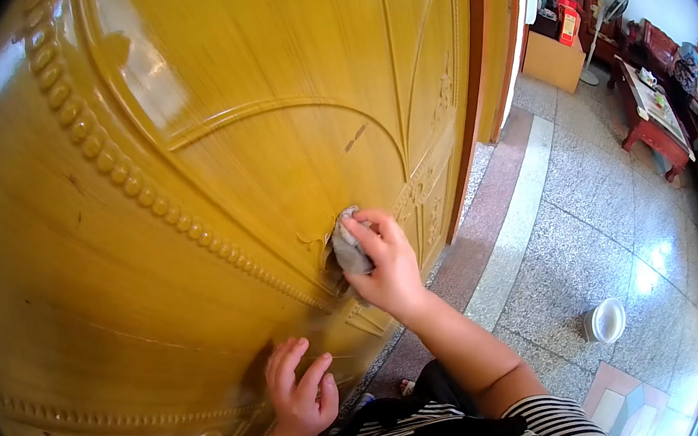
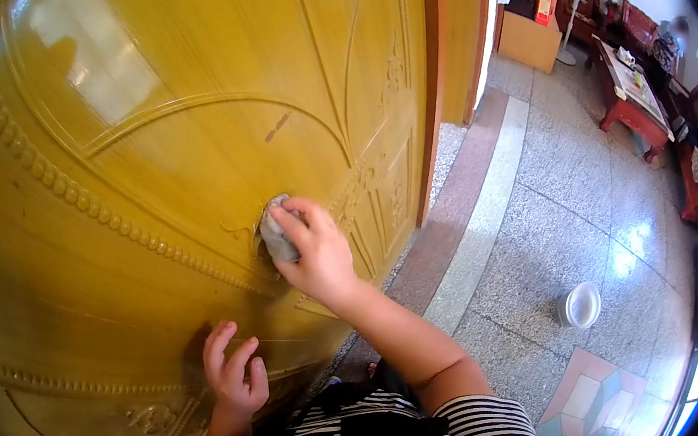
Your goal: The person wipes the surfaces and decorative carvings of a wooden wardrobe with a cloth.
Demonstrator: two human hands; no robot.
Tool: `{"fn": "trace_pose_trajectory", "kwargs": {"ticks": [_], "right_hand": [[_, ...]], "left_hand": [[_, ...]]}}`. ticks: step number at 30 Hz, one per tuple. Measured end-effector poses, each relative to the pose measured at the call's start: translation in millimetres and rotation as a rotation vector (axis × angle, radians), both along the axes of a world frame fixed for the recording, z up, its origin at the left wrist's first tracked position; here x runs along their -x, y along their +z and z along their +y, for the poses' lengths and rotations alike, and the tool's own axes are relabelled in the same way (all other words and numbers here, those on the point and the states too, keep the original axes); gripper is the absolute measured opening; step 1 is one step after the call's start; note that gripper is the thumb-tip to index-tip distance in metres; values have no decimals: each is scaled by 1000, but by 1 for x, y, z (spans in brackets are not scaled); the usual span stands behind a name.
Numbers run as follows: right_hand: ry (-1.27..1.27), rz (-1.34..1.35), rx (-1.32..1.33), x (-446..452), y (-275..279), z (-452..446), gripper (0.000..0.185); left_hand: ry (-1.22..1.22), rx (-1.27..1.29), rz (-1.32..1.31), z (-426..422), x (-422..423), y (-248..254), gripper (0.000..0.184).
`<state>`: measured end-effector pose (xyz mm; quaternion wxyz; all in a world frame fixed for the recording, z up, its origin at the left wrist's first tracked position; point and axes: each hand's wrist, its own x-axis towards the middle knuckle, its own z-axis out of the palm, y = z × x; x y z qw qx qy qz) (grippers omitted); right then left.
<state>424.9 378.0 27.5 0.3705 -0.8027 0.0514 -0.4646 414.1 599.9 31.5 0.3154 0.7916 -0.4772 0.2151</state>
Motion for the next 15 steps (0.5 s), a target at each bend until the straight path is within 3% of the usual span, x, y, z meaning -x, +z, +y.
{"fn": "trace_pose_trajectory", "kwargs": {"ticks": [3, 5, 9, 11, 12, 14, 15], "right_hand": [[-55, 86, 212, 4, 13, -1, 58], [-50, 149, 328, 9, 23, -5, 51], [61, 178, 228, 16, 18, -12, 44], [398, 27, -83, 18, -14, -11, 39], [400, 29, -88, 19, -31, -9, 39], [668, 42, -1215, 25, -55, -2, 44], [668, 48, -1224, 26, -58, -3, 44]], "left_hand": [[1, 9, 12, -2, -2, -4, 25], [2, 25, 46, -7, -1, -7, 25], [-59, -15, 85, -28, -2, -2, 25], [-77, -39, 94, -35, -4, 1, 25], [-98, -13, 83, -38, -5, 0, 25], [-114, 7, 81, -40, -7, -4, 26], [-105, 20, 85, -39, -7, -5, 26]]}}
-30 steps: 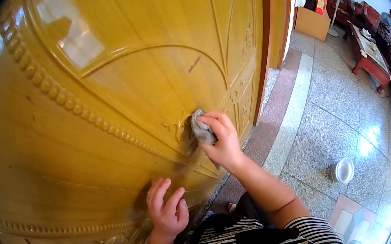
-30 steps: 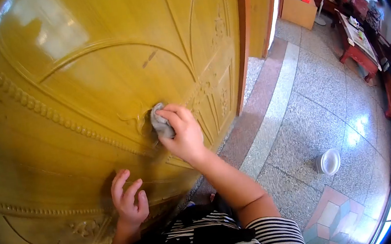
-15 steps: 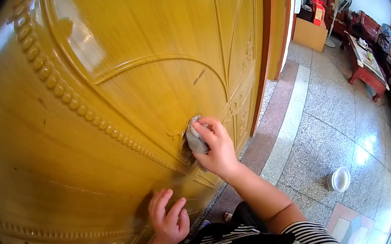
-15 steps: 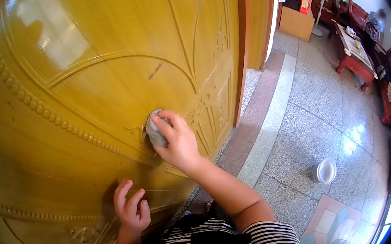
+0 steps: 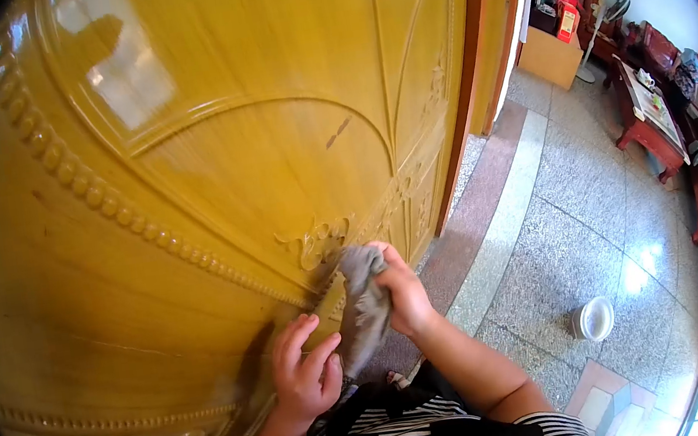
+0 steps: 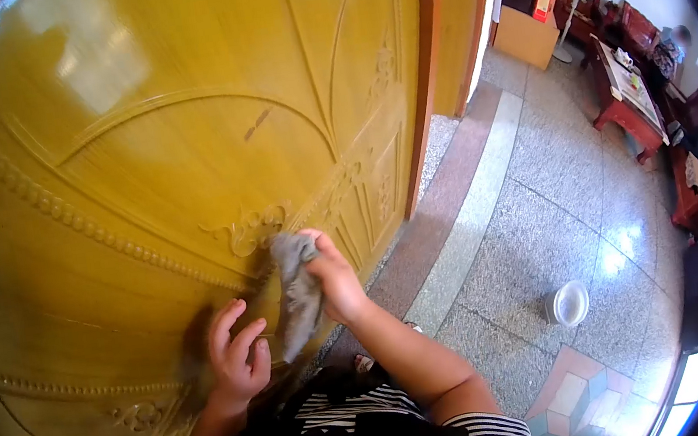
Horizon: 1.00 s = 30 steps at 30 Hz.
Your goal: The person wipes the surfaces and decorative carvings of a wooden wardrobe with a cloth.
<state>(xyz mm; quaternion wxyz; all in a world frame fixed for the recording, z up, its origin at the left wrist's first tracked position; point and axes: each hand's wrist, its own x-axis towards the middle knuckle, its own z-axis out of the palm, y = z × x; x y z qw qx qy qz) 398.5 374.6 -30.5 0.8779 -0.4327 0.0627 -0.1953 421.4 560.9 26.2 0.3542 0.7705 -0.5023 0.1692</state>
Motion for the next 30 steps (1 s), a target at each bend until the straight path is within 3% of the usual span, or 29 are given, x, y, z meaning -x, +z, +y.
{"fn": "trace_pose_trajectory", "kwargs": {"ticks": [2, 3, 6, 8, 10, 11, 12, 14, 15, 16, 18, 22, 24, 26, 30], "right_hand": [[120, 72, -578, 2, 8, -6, 35], [167, 129, -589, -2, -5, -11, 44], [189, 298, -539, 4, 27, -16, 50], [103, 187, -575, -3, 37, -10, 41], [-60, -14, -60, -12, 48, -10, 34], [-14, -72, -37, -17, 47, -12, 36], [-15, -73, -39, -24, 48, -12, 36], [-264, 143, 579, -38, 51, -6, 29], [-396, 137, 752, -40, 50, -4, 26], [-399, 135, 753, -40, 54, -6, 26], [-521, 151, 1228, -28, 69, -7, 28], [-421, 338, 1382, -10, 76, -25, 30], [-456, 281, 1280, -10, 74, -28, 30], [-357, 173, 861, -17, 70, -18, 32], [-468, 194, 1072, -34, 74, -5, 29]], "left_hand": [[15, 14, 3, 2, 1, 0, 26], [27, 12, 8, 5, 2, 1, 27], [54, 1, 20, 13, 3, -1, 25], [66, -10, 24, 20, 5, -1, 23], [99, -21, 19, 25, 6, 0, 23], [100, -23, 17, 27, 6, 0, 23], [107, -16, 22, 29, 6, 0, 22], [109, -14, 28, 31, 7, 0, 21], [128, 0, 16, 32, 9, 0, 24], [148, 21, 0, 30, 8, 0, 26], [142, 23, -6, 30, 10, 0, 26], [123, 42, -61, 32, 12, 5, 25], [124, 76, -68, 32, 11, 2, 25], [134, 80, -50, 32, 13, 0, 25], [133, 19, -33, 31, 14, 0, 25]]}}
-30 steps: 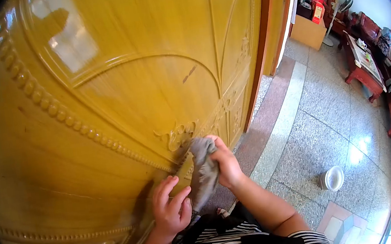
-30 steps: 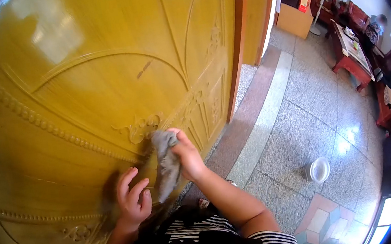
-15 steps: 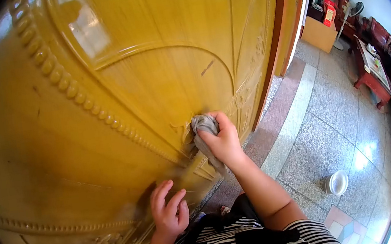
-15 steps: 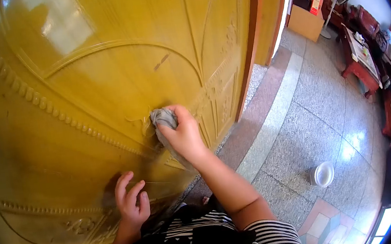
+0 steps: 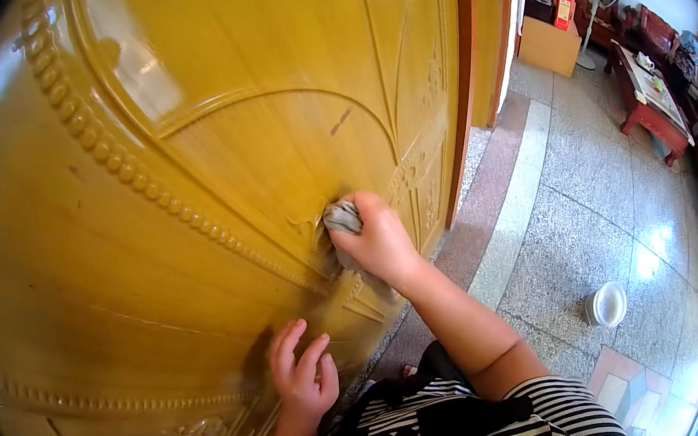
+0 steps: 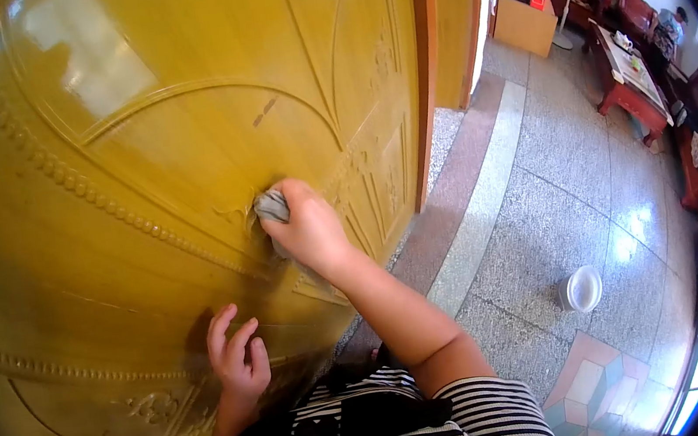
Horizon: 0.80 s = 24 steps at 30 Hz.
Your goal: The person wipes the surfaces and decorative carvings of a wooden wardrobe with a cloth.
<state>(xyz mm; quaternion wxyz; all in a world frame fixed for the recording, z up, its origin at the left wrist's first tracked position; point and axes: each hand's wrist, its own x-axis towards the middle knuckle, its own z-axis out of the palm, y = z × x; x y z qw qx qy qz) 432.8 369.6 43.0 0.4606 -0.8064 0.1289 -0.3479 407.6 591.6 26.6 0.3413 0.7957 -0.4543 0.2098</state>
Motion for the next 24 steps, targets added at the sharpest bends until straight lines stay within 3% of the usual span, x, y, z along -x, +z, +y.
{"fn": "trace_pose_trajectory", "kwargs": {"ticks": [5, 7, 11, 14, 16, 18, 22, 24], "right_hand": [[165, 126, -113, 12, -4, -10, 25], [353, 44, -576, 19, -6, -7, 21], [278, -16, -600, 5, -4, 18, 17], [121, -32, -311, 2, -5, 28, 19], [131, 2, -287, 6, -12, 29, 20], [212, 108, 17, 16, -27, 27, 20], [194, 51, -257, 30, -60, 18, 20], [-25, -75, -447, 27, -51, 9, 23]], "left_hand": [[2, 16, 6, 0, -2, -3, 25], [-6, 2, 1, 0, -3, -3, 26], [-6, -27, 39, -5, -1, -2, 26], [-15, -11, 11, -5, -3, -5, 26], [-10, 6, 43, -7, -5, -10, 26], [-32, -4, 34, -12, -3, -6, 26], [-44, -13, -10, -15, -4, 0, 25], [-43, -21, -8, -15, -4, -2, 24]]}}
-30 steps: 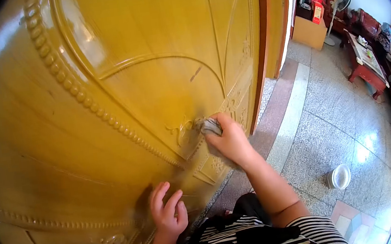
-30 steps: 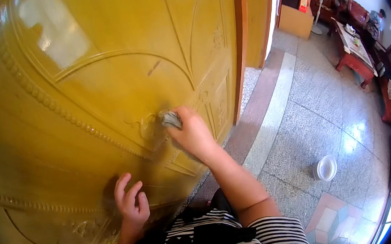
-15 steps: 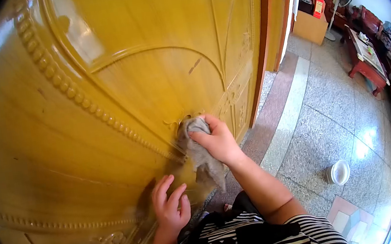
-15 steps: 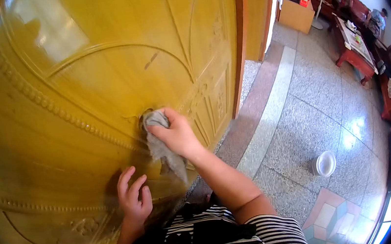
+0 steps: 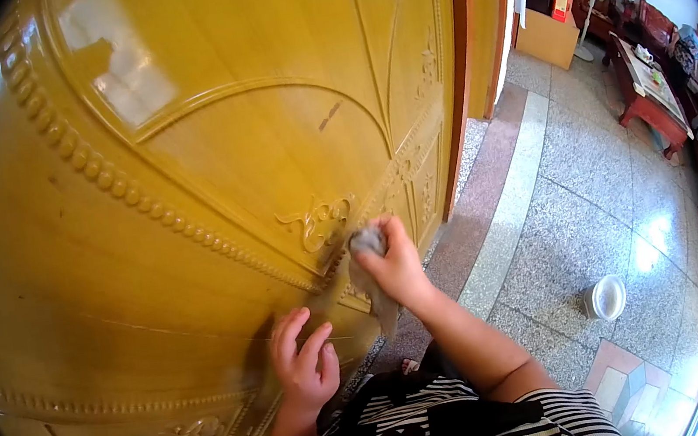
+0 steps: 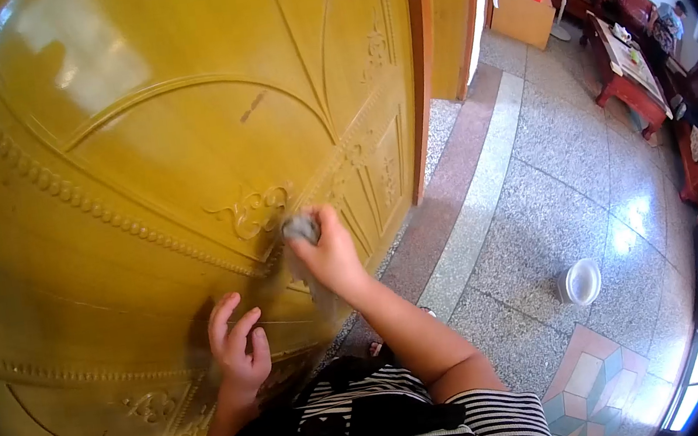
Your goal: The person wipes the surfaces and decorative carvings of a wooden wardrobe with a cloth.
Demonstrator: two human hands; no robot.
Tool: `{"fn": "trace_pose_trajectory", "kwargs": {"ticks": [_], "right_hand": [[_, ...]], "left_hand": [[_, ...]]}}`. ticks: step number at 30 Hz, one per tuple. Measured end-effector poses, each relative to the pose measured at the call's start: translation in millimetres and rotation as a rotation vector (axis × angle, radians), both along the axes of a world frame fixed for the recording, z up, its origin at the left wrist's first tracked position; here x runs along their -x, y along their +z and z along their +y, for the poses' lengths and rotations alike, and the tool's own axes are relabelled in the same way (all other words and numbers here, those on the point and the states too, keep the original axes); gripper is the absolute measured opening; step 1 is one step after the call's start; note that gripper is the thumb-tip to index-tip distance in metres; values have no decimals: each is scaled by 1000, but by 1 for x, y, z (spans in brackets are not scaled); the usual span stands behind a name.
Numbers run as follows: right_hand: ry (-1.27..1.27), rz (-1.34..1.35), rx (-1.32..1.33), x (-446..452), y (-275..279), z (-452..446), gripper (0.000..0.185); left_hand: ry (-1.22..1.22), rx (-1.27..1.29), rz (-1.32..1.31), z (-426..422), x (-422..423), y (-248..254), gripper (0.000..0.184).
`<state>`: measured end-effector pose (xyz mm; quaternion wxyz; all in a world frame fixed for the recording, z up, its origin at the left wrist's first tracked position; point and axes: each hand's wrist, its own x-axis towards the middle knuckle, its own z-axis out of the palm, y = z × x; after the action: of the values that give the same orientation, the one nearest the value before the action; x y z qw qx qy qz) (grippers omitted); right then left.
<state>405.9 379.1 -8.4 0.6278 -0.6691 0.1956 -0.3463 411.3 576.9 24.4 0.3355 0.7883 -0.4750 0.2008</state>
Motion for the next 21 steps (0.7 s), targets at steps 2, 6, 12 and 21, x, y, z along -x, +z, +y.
{"fn": "trace_pose_trajectory", "kwargs": {"ticks": [2, 6, 12, 21], "right_hand": [[-11, 16, -21, -8, 13, -13, 30], [-87, -315, 490, -35, 23, -22, 34], [-106, -90, 327, -37, -19, -28, 32], [-71, -157, 209, -34, -1, -6, 30]], "left_hand": [[-3, -3, -7, 3, -1, -1, 24], [21, -25, -12, 8, 0, -1, 24], [86, -31, -15, 22, 9, 2, 23], [87, -60, -3, 20, 10, -3, 25]]}}
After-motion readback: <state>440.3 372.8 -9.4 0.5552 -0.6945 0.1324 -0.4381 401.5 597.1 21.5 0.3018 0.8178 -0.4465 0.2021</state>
